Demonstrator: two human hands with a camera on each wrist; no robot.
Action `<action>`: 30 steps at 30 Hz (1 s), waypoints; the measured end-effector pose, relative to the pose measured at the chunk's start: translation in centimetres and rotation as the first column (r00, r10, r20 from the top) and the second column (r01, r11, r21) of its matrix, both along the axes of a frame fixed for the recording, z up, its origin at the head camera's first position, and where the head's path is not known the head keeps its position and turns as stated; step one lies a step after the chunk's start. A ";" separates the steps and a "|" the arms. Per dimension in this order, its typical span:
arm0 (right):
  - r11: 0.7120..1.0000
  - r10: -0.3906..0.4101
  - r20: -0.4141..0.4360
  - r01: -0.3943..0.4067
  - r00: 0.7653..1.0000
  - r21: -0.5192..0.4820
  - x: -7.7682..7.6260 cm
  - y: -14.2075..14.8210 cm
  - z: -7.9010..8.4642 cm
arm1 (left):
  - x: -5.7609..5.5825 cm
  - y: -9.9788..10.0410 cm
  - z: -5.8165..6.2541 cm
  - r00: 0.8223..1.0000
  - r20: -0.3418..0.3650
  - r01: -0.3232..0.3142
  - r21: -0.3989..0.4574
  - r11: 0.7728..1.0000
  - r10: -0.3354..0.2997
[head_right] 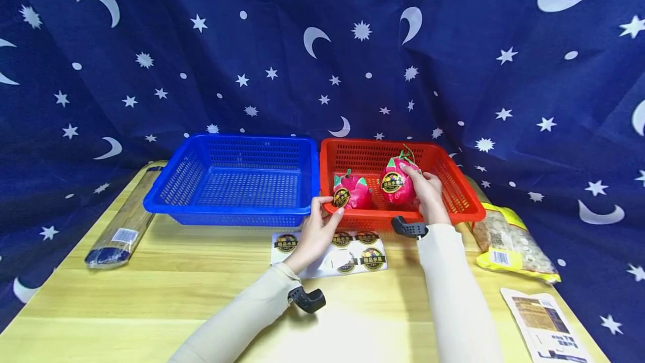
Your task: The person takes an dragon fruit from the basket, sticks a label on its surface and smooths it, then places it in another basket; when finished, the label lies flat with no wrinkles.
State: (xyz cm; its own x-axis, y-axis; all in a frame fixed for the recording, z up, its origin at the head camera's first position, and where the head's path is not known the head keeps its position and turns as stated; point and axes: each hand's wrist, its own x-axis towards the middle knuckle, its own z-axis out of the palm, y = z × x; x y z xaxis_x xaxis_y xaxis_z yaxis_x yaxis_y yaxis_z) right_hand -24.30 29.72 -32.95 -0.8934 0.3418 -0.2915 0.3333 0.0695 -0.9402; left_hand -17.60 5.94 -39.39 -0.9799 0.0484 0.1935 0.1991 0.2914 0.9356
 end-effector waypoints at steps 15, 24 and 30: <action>0.857 0.481 0.247 -0.511 0.841 0.073 -1.6 2.4 -1.5 | 0.1 0.1 0.2 1.000 0.008 -0.007 -0.002 1.000 0.007; 0.829 0.503 0.298 -0.551 0.811 0.100 -0.9 1.5 -0.8 | 0.2 0.1 0.2 0.999 0.042 -0.004 -0.009 1.000 0.005; 0.813 0.512 0.280 -0.564 0.812 0.149 -1.1 0.9 -0.9 | 0.2 0.0 0.3 0.999 0.032 -0.001 -0.005 1.000 0.001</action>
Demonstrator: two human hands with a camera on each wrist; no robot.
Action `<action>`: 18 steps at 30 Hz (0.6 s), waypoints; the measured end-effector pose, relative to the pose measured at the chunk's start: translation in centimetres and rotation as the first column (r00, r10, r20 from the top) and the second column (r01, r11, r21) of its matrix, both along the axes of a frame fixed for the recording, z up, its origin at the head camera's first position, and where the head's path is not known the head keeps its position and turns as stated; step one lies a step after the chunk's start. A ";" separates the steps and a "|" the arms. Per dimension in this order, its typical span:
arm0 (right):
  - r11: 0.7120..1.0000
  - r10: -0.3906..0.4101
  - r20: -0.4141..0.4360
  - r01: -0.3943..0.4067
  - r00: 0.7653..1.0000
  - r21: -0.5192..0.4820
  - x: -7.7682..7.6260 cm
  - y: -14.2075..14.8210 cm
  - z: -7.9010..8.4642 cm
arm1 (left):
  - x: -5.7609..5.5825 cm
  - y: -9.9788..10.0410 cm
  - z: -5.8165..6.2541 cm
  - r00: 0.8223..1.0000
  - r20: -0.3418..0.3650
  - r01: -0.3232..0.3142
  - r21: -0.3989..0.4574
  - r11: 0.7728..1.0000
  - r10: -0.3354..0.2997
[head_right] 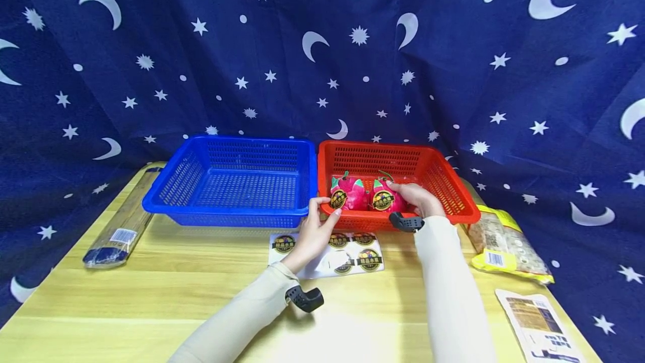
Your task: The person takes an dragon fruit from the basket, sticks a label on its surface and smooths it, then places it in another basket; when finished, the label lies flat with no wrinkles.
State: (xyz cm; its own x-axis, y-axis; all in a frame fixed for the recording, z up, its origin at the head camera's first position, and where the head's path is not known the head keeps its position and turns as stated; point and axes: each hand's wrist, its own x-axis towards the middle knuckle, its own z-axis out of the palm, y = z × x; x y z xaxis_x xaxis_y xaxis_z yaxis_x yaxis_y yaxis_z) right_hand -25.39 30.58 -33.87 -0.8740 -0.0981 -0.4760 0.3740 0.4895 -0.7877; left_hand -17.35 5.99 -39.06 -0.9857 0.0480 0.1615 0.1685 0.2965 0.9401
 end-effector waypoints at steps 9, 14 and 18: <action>0.976 0.095 -0.033 -0.086 0.995 0.199 0.6 -0.8 0.7 | 0.0 0.1 0.0 1.000 -0.017 0.004 0.010 1.000 -0.004; 0.953 0.097 -0.087 -0.068 0.991 0.296 0.9 -1.1 1.0 | -0.1 0.1 0.0 1.000 -0.010 0.013 0.005 1.000 -0.013; 0.928 0.114 -0.114 -0.064 0.987 0.368 1.2 -1.2 1.3 | -0.1 -0.1 0.2 1.000 0.014 0.021 -0.004 1.000 -0.021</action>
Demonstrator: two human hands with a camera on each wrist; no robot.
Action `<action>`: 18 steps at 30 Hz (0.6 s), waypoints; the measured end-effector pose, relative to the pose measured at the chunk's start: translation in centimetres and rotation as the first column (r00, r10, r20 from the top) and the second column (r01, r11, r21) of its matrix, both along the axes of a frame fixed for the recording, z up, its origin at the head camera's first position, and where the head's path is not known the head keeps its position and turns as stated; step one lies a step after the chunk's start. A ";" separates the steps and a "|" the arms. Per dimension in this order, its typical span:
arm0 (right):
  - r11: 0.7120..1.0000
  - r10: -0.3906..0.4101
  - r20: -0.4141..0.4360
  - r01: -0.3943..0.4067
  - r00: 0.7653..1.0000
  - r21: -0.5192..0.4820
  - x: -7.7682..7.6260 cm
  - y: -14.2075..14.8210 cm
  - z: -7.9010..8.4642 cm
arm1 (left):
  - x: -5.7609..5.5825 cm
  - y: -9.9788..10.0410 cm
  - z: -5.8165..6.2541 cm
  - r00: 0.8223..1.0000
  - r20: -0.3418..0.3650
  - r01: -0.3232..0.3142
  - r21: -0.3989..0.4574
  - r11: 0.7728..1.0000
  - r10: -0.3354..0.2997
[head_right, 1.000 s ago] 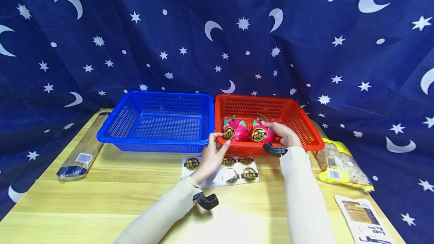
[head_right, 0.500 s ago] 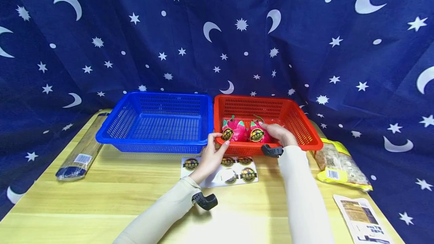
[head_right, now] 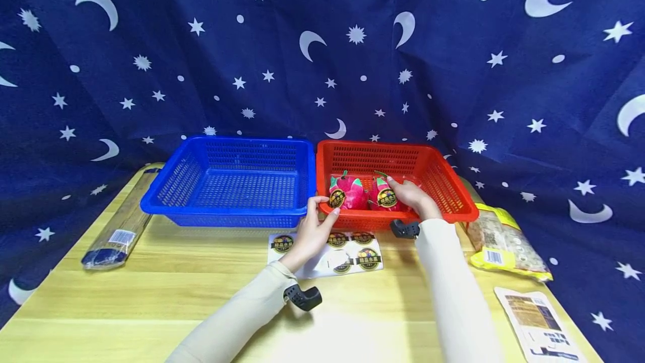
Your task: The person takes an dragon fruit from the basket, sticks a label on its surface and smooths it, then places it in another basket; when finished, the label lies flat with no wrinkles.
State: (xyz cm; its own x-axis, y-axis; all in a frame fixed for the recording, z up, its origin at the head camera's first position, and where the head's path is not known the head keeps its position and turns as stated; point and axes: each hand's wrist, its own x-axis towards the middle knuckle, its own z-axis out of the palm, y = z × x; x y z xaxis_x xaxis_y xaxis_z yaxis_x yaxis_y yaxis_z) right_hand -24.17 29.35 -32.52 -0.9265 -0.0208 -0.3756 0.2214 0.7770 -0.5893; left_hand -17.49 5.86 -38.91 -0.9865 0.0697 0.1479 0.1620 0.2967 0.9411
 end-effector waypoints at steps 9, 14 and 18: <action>1.000 0.015 -0.050 -0.015 0.999 -0.006 0.3 0.0 0.3 | -0.2 -0.5 0.3 1.000 0.024 0.009 -0.001 1.000 -0.009; 1.000 -0.008 -0.075 0.008 0.997 0.002 0.7 0.0 0.5 | 0.1 -0.7 0.5 0.998 0.020 0.063 -0.014 0.998 -0.063; 0.998 0.006 -0.108 0.000 0.994 0.060 1.2 -0.1 0.8 | 0.5 -1.3 0.9 0.991 0.020 0.132 -0.097 0.987 -0.131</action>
